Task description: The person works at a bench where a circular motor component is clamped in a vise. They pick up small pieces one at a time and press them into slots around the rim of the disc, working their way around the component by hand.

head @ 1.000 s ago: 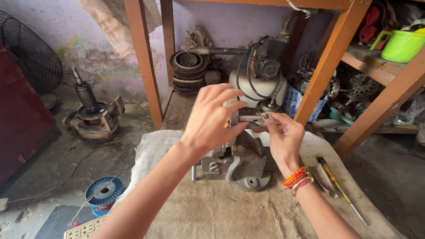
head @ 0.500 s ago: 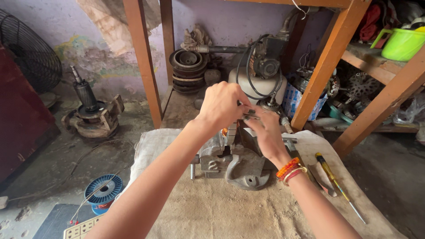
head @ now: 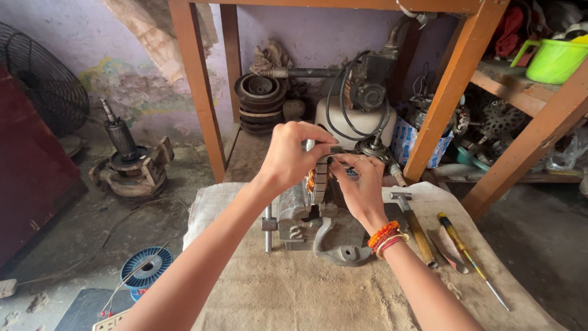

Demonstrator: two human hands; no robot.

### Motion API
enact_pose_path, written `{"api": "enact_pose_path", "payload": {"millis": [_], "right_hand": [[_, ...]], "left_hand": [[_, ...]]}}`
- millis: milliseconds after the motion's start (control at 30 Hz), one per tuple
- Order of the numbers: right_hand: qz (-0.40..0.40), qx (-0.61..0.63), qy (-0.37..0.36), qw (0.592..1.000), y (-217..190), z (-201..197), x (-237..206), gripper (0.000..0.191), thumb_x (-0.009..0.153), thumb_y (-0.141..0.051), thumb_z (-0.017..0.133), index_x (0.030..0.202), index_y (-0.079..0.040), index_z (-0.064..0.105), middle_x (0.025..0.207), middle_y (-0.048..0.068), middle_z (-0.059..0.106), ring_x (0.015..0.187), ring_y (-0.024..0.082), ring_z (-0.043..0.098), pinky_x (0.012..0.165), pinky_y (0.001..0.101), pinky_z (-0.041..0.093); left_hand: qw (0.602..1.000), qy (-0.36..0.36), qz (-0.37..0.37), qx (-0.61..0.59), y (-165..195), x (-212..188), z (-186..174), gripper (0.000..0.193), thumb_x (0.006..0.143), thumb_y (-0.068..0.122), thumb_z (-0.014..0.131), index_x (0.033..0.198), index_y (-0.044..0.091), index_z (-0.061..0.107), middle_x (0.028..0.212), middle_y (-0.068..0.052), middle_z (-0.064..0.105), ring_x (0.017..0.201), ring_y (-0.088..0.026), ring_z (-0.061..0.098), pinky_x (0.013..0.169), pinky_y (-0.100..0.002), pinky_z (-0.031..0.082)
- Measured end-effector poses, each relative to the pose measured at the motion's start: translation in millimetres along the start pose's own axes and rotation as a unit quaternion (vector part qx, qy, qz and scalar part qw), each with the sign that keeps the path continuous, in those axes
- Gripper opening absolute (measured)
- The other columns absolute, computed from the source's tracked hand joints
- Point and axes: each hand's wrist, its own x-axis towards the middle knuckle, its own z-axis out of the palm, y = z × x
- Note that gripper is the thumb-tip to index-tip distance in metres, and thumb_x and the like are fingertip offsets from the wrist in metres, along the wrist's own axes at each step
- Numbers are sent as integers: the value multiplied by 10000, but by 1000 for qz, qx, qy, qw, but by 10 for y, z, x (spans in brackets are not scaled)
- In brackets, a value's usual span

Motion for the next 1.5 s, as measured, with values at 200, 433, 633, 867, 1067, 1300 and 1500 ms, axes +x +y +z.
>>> {"api": "enact_pose_path", "payload": {"millis": [200,433,633,867,1067,1300,1500], "right_hand": [[18,12,-16,1000,-41,-36,-9,314,937,-368,687,1092,-121,805,1066,93,754,1158,279,466,1047,400,350],[20,4,-14,1000,-72,-40,4,288,917,-327,706,1090,-117,803,1073,91,763,1169,280,469,1047,398,362],[-18,28,-36,999,-311,-250,-12,391,856,-189,704,1238,-111,736,1133,93,748,1179,246,541,949,340,478],[-122,117,-40,985,-532,-453,-126,299,864,-67,741,1162,-58,755,1082,75,756,955,152,709,836,274,552],[-80,202,-67,974,-409,-375,-132,163,922,-47,724,1069,-44,794,1032,49,785,911,100,705,819,245,565],[-20,219,-34,975,-161,-251,-148,147,930,-28,698,1047,-9,784,1057,70,783,886,99,727,819,243,594],[26,181,-12,983,45,-172,-164,156,922,-19,696,1046,16,784,980,80,789,802,106,734,733,240,593]], "left_hand": [[997,65,30,9,25,-238,-72,173,796,-6,770,964,28,788,1032,-77,777,1003,-237,722,901,-341,567],[989,117,59,74,32,-358,-80,138,823,21,767,960,33,781,1012,-60,761,997,-254,686,885,-360,546],[975,161,76,130,10,-459,-53,94,832,43,768,926,50,775,992,-37,752,986,-247,671,878,-374,506],[976,148,83,138,-80,-598,-46,105,832,35,764,936,45,767,995,-36,742,993,-255,663,880,-384,499],[957,129,154,210,-147,-661,-45,163,803,-5,738,957,41,765,1045,-34,736,1061,-239,662,958,-392,490],[932,74,186,303,-179,-691,-12,233,757,0,722,985,26,765,1117,-47,719,1147,-231,604,1037,-407,445],[907,53,214,358,-192,-695,1,250,758,31,725,1005,9,757,1119,-52,715,1176,-220,594,1063,-404,441]]}}
